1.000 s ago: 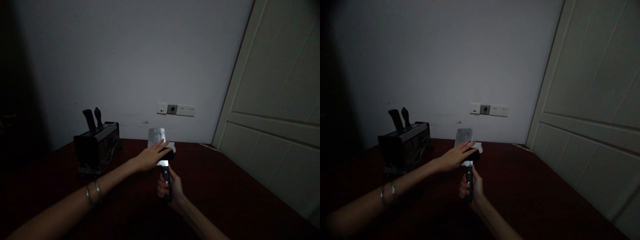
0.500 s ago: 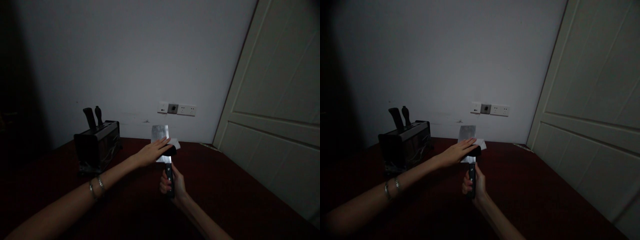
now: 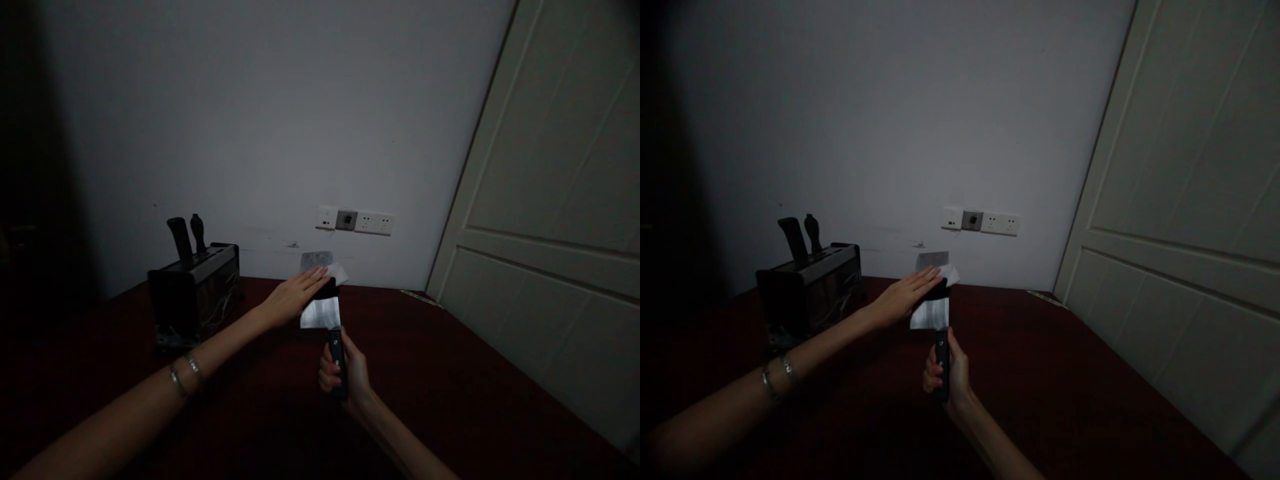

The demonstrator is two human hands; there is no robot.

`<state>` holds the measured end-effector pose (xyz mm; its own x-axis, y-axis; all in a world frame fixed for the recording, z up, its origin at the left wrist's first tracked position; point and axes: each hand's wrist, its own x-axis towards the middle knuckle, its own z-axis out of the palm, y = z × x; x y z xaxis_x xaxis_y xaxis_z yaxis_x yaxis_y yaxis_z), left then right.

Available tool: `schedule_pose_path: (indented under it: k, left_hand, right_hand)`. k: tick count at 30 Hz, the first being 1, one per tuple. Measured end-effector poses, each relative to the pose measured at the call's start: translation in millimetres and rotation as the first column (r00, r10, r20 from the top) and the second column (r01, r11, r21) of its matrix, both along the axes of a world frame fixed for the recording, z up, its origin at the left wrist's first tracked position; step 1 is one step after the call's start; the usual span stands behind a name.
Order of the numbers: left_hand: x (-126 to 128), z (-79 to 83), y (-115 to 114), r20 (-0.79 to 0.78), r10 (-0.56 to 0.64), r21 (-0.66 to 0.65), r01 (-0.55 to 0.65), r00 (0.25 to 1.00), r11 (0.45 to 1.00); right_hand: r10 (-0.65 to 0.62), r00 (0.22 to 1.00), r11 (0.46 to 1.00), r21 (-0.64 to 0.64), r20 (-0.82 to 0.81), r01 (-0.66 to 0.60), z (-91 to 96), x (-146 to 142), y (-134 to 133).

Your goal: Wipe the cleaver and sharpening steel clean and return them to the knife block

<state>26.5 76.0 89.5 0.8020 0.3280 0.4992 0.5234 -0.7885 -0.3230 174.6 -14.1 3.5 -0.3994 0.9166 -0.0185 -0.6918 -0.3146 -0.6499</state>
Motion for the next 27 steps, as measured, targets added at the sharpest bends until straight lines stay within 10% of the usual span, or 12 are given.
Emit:
schedule_pose_path:
  k: [10,27]
  left_hand:
    - [10,-18.1,-40,0.027,-0.186,-0.050,0.187,0.982,0.981]
    - [5,1.2,2,0.142,-0.156,0.036,0.152,0.978,0.988]
  right_hand:
    - [-0.065,0.998,0.997,0.035,-0.009,0.065,2.1,7,0]
    - [0.025,0.997,1.000,0.000,0.070,-0.025,3.0,3,-2]
